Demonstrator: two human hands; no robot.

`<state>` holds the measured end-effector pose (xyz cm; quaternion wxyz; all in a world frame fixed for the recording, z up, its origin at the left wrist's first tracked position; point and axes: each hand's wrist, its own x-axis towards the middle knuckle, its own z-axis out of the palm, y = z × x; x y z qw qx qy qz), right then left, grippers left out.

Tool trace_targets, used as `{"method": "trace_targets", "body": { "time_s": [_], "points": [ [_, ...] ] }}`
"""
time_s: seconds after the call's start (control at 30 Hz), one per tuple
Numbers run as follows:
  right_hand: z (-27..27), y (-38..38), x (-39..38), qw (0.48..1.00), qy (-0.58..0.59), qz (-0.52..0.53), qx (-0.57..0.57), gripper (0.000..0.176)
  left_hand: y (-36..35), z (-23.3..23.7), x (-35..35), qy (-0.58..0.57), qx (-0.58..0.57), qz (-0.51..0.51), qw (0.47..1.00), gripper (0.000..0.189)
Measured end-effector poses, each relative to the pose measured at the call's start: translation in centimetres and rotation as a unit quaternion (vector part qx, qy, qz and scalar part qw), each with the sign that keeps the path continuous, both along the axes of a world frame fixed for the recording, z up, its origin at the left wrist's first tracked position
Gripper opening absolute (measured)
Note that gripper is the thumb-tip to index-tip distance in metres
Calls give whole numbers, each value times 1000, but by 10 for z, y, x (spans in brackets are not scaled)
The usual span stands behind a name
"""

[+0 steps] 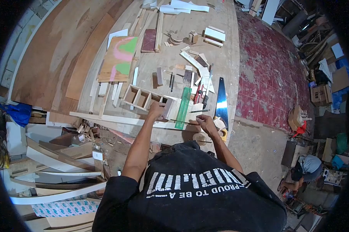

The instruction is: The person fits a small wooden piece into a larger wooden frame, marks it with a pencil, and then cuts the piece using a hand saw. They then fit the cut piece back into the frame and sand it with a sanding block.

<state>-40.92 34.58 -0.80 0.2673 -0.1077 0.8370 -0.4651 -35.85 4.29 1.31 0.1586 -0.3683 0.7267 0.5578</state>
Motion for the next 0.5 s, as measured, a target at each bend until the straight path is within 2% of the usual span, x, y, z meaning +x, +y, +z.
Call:
{"method": "trace_targets", "body": {
  "time_s": [0.23,0.3,0.33,0.37,0.5],
  "points": [
    [-2,3,1,1000,-7,-6,-11,37,-2,8,1,24,-22,1,999,37],
    [2,0,0,1000,-5,-9,-14,39,-8,6,4,50,-1,-12,999,37],
    [7,-2,0,1000,-18,-11,-17,38,-10,5,5,58,50,29,997,37],
    [13,-4,0,999,-31,-12,-20,38,-14,3,8,60,49,28,997,37],
    [41,-25,-5,999,-48,-8,-22,38,-21,42,20,87,127,47,987,37]
  ]
}}
